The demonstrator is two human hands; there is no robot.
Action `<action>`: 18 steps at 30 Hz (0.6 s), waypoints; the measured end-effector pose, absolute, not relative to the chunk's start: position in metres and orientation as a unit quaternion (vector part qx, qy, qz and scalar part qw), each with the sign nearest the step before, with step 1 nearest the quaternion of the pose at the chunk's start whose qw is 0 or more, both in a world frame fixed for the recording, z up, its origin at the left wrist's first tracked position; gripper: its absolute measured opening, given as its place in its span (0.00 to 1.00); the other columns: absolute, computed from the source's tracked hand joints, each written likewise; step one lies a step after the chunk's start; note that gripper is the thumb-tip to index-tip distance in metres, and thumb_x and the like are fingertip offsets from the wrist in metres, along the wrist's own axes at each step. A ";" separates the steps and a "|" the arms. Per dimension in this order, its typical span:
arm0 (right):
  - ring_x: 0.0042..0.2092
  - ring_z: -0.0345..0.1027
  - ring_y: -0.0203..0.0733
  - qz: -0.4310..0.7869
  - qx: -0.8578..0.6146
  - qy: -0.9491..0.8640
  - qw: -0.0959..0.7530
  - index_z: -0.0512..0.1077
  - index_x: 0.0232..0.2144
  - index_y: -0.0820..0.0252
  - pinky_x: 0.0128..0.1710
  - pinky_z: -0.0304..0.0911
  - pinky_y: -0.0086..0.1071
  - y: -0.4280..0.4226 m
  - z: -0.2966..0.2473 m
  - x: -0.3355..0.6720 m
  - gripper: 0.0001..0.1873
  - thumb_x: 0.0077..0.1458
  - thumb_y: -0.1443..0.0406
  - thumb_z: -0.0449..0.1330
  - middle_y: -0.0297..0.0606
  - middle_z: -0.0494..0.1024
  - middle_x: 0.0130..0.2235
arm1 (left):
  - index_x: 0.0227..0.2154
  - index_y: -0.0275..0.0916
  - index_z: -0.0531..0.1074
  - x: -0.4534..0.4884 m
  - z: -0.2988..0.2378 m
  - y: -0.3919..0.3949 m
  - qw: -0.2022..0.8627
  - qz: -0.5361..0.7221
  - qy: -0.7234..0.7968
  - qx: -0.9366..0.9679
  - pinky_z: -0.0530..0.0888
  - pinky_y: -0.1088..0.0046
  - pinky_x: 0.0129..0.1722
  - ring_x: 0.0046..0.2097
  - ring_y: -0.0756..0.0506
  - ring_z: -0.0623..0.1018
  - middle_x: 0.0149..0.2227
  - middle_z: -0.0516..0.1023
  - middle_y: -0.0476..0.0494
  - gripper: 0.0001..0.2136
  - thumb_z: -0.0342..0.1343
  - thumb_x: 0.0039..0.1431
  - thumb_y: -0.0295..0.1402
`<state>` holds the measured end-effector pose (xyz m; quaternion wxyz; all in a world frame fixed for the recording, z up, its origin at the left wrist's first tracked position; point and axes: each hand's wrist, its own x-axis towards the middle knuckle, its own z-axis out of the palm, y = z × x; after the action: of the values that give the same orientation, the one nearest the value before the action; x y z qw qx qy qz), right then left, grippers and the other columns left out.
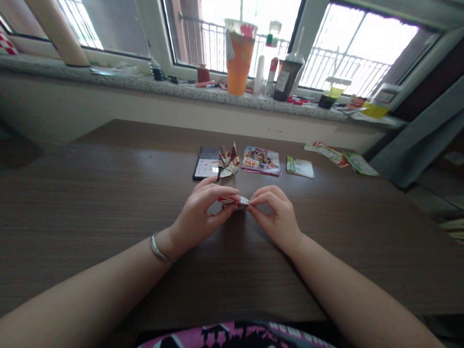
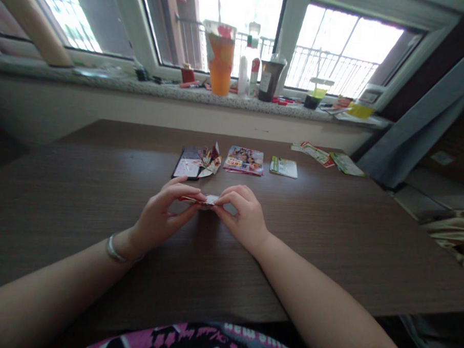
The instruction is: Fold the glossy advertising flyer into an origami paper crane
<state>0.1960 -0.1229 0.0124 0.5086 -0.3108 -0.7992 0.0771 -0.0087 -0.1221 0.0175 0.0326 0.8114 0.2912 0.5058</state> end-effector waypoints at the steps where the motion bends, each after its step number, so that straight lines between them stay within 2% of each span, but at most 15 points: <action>1: 0.38 0.68 0.40 0.074 -0.311 -0.800 0.508 0.71 0.31 0.56 0.39 0.65 0.36 -0.123 0.012 0.196 0.03 0.55 0.67 0.63 0.37 0.75 0.34 | 0.41 0.42 0.71 -0.009 0.018 -0.122 0.021 0.499 0.283 0.819 0.65 0.59 0.58 0.37 0.49 0.79 0.36 0.81 0.50 0.10 0.60 0.56 0.28; 8: 0.37 0.68 0.40 0.058 -0.304 -0.805 0.506 0.72 0.31 0.56 0.40 0.65 0.36 -0.124 0.015 0.194 0.03 0.54 0.66 0.64 0.36 0.76 0.33 | 0.32 0.42 0.73 -0.008 0.020 -0.123 0.015 0.487 0.297 0.821 0.67 0.59 0.56 0.37 0.49 0.80 0.33 0.81 0.50 0.02 0.60 0.57 0.28; 18: 0.40 0.70 0.41 0.058 -0.327 -0.807 0.488 0.71 0.31 0.55 0.44 0.66 0.39 -0.123 0.015 0.194 0.04 0.54 0.70 0.60 0.35 0.78 0.35 | 0.32 0.42 0.73 -0.009 0.019 -0.121 0.015 0.479 0.319 0.818 0.67 0.58 0.56 0.36 0.49 0.79 0.33 0.81 0.50 0.01 0.58 0.57 0.29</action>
<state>0.1941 -0.1230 0.0146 0.4883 -0.3273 -0.8069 0.0581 -0.0088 -0.1210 0.0194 0.0149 0.8178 0.3193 0.4786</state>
